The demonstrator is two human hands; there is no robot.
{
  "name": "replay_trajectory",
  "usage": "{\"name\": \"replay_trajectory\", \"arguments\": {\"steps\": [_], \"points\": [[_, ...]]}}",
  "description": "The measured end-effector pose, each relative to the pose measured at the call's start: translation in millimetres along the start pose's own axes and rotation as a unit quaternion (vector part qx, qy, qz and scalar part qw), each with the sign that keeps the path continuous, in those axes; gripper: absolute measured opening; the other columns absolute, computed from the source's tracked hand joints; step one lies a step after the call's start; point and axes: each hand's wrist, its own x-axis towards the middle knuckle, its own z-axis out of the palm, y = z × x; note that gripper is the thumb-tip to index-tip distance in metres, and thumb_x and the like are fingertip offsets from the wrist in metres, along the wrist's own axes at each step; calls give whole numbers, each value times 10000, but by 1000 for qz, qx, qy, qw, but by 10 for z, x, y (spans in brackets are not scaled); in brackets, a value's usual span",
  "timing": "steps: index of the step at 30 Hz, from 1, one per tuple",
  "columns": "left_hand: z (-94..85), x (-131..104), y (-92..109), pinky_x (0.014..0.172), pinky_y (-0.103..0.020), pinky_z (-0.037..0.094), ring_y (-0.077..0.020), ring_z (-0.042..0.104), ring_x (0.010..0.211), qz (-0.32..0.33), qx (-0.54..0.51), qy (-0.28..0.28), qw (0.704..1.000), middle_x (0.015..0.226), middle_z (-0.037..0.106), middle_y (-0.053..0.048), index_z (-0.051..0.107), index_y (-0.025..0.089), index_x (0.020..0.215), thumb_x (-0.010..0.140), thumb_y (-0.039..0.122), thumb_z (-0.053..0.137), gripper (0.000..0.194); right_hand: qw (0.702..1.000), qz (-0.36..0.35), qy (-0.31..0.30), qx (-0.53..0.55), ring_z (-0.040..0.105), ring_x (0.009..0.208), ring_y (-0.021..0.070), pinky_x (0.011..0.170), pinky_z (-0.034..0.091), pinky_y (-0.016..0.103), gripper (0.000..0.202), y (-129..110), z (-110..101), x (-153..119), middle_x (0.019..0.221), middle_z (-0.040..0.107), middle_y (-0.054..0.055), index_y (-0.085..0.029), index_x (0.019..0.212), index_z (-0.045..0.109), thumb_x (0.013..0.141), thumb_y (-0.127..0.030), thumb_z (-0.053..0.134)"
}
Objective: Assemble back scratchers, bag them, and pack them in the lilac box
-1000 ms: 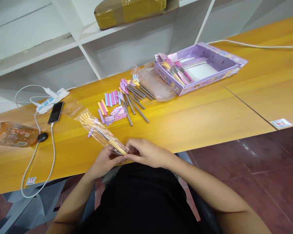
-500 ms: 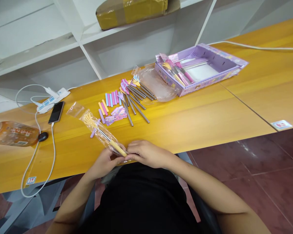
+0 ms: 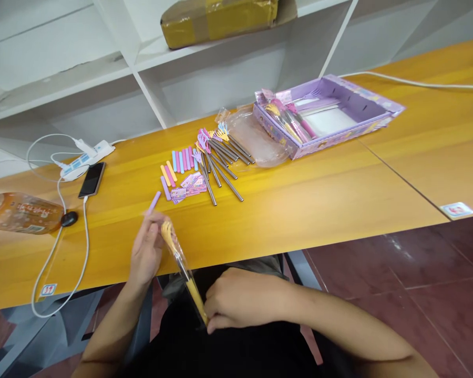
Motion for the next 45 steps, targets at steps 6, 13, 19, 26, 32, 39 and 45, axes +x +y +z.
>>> {"name": "replay_trajectory", "arguments": {"steps": [6, 13, 19, 26, 32, 39, 45], "points": [[-93, 64, 66, 847, -297, 583, -175, 690, 867, 58, 19, 66, 996, 966, 713, -29, 707, 228, 1101, 1068, 571, 673, 346, 990, 47, -91, -97, 741, 662, 197, 565, 381, 318, 244, -85, 86, 93, 819, 815, 31, -185, 949, 856, 1009, -419, 826], [-47, 53, 21, 805, -284, 574, -160, 704, 823, 118, 51, 72, 989, 923, 707, -6, 638, 236, 1141, 1058, 472, 722, 263, 984, 101, 67, -133, 631, 647, 163, 631, 408, 307, 303, 105, -862, 425, 772, 733, 21, -198, 860, 759, 1115, -326, 657], [-55, 45, -96, 968, -348, 583, -205, 747, 1023, 106, 61, 14, 992, 1093, 751, -64, 651, 225, 1217, 1049, 367, 714, 228, 921, 221, 146, -287, 707, 1015, 289, 830, 518, 379, 344, 695, -1231, 1174, 1364, 666, 200, -106, 1354, 693, 1131, -351, 601], [-21, 23, -127, 871, -325, 576, -190, 759, 966, 117, 52, 38, 991, 1023, 761, -51, 548, 231, 1203, 1116, 367, 623, 178, 909, 312, 119, -249, 726, 1105, 312, 924, 543, 392, 391, 950, -1257, 1457, 1418, 613, 212, -120, 1367, 688, 1068, -370, 722], [-22, 26, -159, 927, -339, 575, -191, 769, 1022, 147, 89, 18, 985, 1065, 778, -60, 563, 228, 1227, 1114, 285, 615, 137, 931, 261, 233, -103, 668, 960, 207, 881, 506, 336, 113, 1100, -1264, 1362, 1094, 705, 78, -172, 993, 676, 1008, -236, 767], [-32, 4, -183, 922, -373, 607, -221, 790, 1053, 151, 149, 19, 977, 1183, 799, -96, 613, 228, 1333, 1127, 334, 589, 233, 848, 45, 528, 12, 628, 804, 184, 721, 524, 327, 84, 624, -979, 875, 920, 638, 13, -248, 1005, 584, 1068, -245, 638], [-44, -13, -148, 950, -386, 617, -227, 794, 1067, 166, 169, 9, 972, 1168, 805, -87, 639, 236, 1365, 1151, 346, 527, 266, 870, -202, 293, -341, 646, 775, 180, 655, 510, 321, 107, 235, -723, 430, 926, 737, 37, -212, 1030, 660, 1045, -107, 648]]}}
